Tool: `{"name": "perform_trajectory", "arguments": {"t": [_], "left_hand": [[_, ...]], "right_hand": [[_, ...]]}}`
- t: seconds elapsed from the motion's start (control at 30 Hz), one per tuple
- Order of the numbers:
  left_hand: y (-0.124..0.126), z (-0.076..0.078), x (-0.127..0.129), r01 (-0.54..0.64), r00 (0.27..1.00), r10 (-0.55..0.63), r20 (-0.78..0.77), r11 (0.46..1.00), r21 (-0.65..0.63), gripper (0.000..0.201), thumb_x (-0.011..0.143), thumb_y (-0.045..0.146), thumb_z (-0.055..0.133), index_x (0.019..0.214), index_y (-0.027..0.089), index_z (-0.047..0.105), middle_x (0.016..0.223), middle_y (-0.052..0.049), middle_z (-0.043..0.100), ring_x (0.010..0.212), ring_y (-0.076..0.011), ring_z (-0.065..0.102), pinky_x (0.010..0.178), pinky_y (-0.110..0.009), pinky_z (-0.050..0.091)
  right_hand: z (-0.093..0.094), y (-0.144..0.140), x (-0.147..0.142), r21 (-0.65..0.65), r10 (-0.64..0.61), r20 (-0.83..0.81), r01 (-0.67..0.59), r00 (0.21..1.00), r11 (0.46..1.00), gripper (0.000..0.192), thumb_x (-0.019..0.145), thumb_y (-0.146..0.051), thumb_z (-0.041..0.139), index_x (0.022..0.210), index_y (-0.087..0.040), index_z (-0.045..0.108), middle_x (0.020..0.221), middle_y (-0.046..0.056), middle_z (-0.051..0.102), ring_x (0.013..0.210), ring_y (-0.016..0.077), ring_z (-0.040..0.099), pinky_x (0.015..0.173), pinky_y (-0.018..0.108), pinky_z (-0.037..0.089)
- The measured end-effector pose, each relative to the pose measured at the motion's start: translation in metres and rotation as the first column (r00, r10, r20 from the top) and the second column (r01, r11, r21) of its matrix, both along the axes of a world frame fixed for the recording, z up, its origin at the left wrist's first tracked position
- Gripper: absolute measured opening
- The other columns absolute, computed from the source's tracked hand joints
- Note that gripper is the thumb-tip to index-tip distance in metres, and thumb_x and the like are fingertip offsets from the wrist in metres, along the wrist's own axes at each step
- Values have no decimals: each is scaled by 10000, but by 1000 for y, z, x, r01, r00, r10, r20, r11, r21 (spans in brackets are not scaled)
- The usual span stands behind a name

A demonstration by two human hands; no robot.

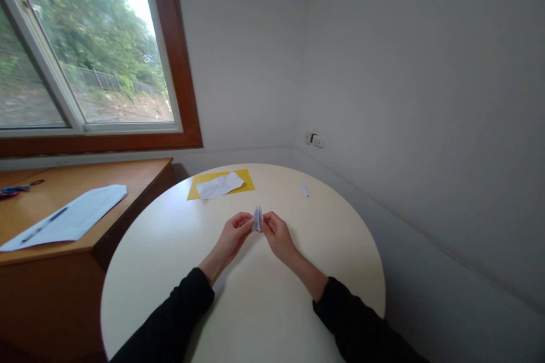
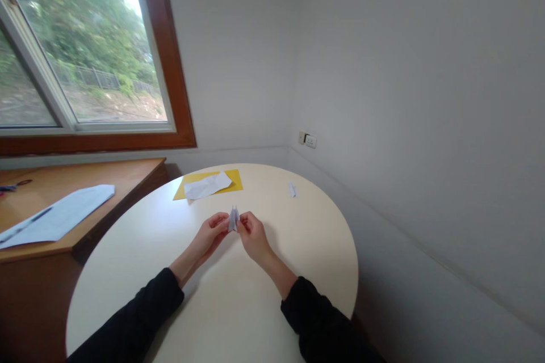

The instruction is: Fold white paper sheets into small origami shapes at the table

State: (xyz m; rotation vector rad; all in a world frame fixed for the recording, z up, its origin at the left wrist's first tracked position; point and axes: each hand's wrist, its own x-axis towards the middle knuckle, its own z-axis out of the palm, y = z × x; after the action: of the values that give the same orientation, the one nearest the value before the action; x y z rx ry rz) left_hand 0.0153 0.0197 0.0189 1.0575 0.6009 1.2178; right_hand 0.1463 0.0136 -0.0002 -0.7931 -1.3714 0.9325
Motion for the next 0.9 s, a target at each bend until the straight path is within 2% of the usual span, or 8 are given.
{"name": "perform_trajectory", "arguments": {"t": [0.23,0.3,0.37,0.5,0.67,0.8,0.9], "left_hand": [[4,-6,-1,21,999,-20,-31,999,34,228,621,272,726,755,127,612,722,-23,622,700,-113,567,732,-250,440],[4,-6,-1,-3,996,10,-92,997,79,217,644,290,704,757,130,611,736,-28,622,717,-121,567,743,-263,442],[3,-6,-1,-55,975,89,-204,985,166,205,666,312,676,746,134,611,727,-29,618,710,-129,563,723,-272,449],[1,-7,2,-166,853,325,-409,911,378,207,689,350,623,703,145,600,691,-27,603,672,-145,557,635,-273,464],[1,-15,8,-203,728,490,-480,822,532,196,741,348,547,681,162,569,670,-21,584,648,-143,556,597,-268,476],[3,-17,6,-182,651,576,-494,750,635,185,779,302,495,669,169,561,661,-20,576,625,-135,548,604,-269,478],[7,-17,0,-220,612,627,-483,721,657,187,785,290,485,662,171,559,648,-18,578,610,-133,552,596,-264,479]], "right_hand": [[-5,2,2,53,-32,50,29,998,998,150,783,-343,522,771,-195,500,716,3,558,677,133,559,637,260,456],[-5,2,2,54,-36,60,32,998,998,115,777,-308,524,777,-195,501,727,6,570,686,136,576,649,264,467],[-5,1,1,49,-46,80,42,996,998,79,763,-266,526,781,-194,499,739,7,581,693,139,592,660,270,478],[-6,0,0,39,-74,167,69,983,997,55,743,-231,515,770,-197,482,734,3,598,667,143,610,631,270,485],[-8,1,-1,54,-134,279,123,951,991,58,725,-223,506,704,-202,456,687,1,614,638,149,612,605,273,477],[-12,6,-3,19,-106,231,105,967,994,120,718,-260,524,650,-205,443,605,-25,581,572,131,581,553,256,463],[-15,19,-11,-31,-91,131,96,987,995,204,703,-322,564,603,-203,432,560,-35,547,557,124,556,554,261,474]]}}
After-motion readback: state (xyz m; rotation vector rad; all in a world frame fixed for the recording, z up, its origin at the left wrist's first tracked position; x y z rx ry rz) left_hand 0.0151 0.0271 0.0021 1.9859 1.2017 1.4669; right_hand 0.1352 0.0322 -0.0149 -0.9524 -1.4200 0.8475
